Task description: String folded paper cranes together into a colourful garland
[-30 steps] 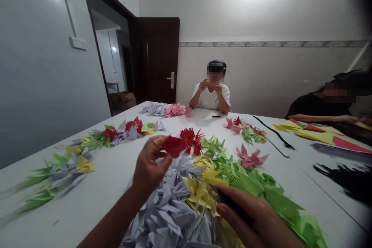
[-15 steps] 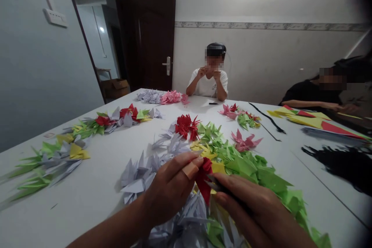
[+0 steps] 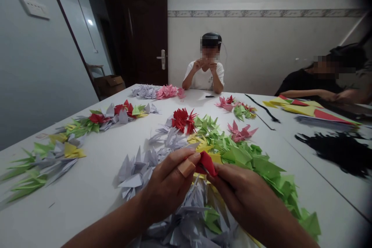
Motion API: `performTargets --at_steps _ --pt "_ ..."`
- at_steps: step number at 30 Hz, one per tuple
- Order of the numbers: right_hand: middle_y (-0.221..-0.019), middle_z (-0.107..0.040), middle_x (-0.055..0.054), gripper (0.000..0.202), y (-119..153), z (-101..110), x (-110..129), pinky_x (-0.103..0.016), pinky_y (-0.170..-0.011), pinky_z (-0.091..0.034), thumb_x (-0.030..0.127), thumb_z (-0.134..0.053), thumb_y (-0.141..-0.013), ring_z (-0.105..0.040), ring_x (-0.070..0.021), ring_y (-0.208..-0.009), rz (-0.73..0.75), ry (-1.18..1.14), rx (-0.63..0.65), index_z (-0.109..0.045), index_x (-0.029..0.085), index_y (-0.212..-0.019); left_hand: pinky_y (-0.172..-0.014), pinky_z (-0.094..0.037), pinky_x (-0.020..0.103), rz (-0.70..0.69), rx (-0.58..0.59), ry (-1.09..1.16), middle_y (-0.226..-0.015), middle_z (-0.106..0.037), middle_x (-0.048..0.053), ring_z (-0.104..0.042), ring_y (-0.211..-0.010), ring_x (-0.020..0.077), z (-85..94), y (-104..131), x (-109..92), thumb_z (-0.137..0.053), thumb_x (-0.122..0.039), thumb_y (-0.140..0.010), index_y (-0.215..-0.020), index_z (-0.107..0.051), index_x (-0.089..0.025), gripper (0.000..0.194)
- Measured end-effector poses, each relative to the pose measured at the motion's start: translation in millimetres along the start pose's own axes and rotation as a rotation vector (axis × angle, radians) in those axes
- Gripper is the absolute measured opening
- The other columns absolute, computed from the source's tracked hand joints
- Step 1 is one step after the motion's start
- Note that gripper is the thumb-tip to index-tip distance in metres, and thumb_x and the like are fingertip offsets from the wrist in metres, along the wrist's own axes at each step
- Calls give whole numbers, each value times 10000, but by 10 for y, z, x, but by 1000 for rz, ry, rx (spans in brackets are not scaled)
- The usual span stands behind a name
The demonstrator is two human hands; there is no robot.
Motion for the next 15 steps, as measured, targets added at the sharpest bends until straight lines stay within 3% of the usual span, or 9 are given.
performTargets --at_steps 9,15 --pt "-780 -674 -27 297 -33 -5 11 -287 -606 -449 322 -374 -964 -622 -193 -673 -26 -32 16 -605 221 -808 -1043 -470 243 -8 -12 -6 -1200 -572 100 -540 -1152 142 -12 21 -9 -593 3 -815 -1347 -452 -127 566" --pt "-835 -693 -28 271 -91 -36 7 -286 -636 -481 284 -379 -967 -648 -190 -726 5 -53 -14 -622 218 -868 -1022 -484 248 2 -18 -7 -1183 -573 106 -540 -1151 151 -3 29 11 -554 13 -834 -1337 -461 -116 528"
Point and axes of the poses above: each hand's wrist, its own y-axis away from the middle knuckle, its own z-axis out of the back of the hand, x = y × z, the point moved 9 cm from there along -y, towards the middle knuckle
